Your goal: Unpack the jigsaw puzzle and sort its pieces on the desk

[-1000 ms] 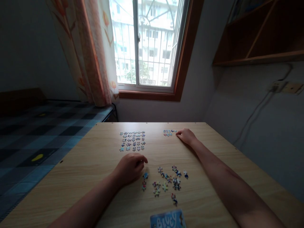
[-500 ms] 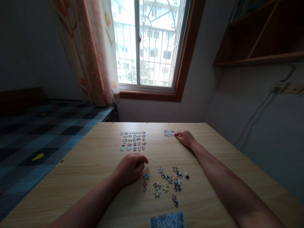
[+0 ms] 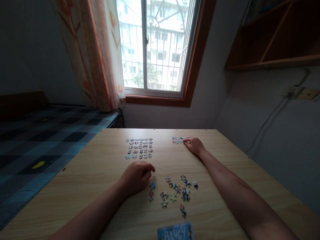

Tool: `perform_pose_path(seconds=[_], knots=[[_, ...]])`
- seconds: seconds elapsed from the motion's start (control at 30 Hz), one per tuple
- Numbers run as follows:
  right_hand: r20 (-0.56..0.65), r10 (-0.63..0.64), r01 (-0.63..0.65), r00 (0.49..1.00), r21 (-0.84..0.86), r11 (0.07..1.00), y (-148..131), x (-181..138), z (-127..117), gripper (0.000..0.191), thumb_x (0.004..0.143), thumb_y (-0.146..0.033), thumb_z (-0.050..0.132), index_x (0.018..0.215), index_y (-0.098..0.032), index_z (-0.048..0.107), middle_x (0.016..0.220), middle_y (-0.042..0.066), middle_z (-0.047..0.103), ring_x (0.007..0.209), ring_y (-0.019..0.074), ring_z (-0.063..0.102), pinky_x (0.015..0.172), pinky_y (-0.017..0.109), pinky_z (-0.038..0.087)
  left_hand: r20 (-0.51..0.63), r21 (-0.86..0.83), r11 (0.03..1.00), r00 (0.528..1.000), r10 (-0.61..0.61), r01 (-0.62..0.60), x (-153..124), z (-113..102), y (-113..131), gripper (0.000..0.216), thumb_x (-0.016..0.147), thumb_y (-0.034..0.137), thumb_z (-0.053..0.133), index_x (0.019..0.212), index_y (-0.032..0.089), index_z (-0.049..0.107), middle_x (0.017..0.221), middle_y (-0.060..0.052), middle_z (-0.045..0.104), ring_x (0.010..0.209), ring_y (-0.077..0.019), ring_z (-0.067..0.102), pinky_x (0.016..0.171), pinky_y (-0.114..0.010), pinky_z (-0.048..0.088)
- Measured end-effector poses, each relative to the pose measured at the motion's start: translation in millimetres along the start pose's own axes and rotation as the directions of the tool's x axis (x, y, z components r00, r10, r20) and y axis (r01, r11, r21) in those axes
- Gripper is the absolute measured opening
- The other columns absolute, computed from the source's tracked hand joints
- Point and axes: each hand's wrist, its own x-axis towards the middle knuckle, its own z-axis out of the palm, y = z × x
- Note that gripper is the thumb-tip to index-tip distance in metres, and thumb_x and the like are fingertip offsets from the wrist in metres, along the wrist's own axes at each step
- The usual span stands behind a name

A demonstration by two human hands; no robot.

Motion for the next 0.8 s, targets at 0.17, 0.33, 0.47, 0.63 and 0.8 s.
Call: perform_pose_path(seconds=[0.17,0.33,0.47,0.63,0.8], knots=[[0.063,-0.018,0.014,0.998,0.067,0.998,-3.4,-0.7,-14.7,0.024,0.088,-0.036,0.06,0.095,-0.019,0.076,0.098,0.006,0.075,0.089,0.0191,0.066,0.082,0.028,0.047,0.003,0.003,1.0,1.0,0.002,-0.002,0.2,0.1,0.4,0.027,0.076,0.011,0.05,0.081,0.022,0.074,0.079,-0.001,0.075,0.071,-0.0142,0.066,0.07,-0.026,0.048],[0.677,-0.089,-0.069,0.73,0.203,0.977,-29.3,-4.8,-44.3,0.037,0.076,-0.054,0.069,0.082,-0.018,0.071,0.07,0.0,0.066,0.06,0.011,0.053,0.054,0.023,0.036,-0.004,-0.007,1.0,1.0,0.008,-0.008,0.2,1.6,-1.2,0.027,0.076,0.011,0.05,0.081,0.022,0.074,0.079,-0.001,0.075,0.071,-0.0139,0.065,0.069,-0.025,0.049],[0.899,-0.073,-0.08,0.433,0.119,0.99,-66.8,-14.0,-52.8,0.041,0.068,-0.056,0.076,0.079,-0.018,0.066,0.063,-0.002,0.059,0.056,0.0094,0.048,0.049,0.023,0.03,-0.007,-0.012,1.0,1.0,0.013,-0.013,0.4,1.0,-0.8,0.026,0.076,0.012,0.051,0.081,0.022,0.074,0.078,-0.001,0.074,0.07,-0.0135,0.065,0.069,-0.025,0.049],[0.937,-0.1,0.012,0.334,0.102,0.995,-91.8,-22.7,-42.9,0.04,0.062,-0.053,0.081,0.07,-0.018,0.063,0.059,-0.004,0.058,0.055,0.0098,0.049,0.051,0.023,0.032,0.001,-0.009,1.0,1.0,0.007,-0.007,0.5,-0.8,1.7,0.027,0.076,0.011,0.05,0.081,0.022,0.074,0.077,-0.001,0.074,0.069,-0.0135,0.065,0.069,-0.025,0.048],[0.906,-0.011,-0.032,0.424,0.027,0.999,-73.8,-16.5,-45.9,0.04,0.062,-0.053,0.081,0.07,-0.018,0.063,0.056,-0.003,0.058,0.055,0.0108,0.05,0.052,0.023,0.031,-0.008,-0.004,1.0,1.0,0.015,-0.015,-0.1,0.2,0.9,0.027,0.076,0.011,0.05,0.081,0.022,0.074,0.077,0.0,0.074,0.069,-0.0133,0.064,0.069,-0.025,0.048]])
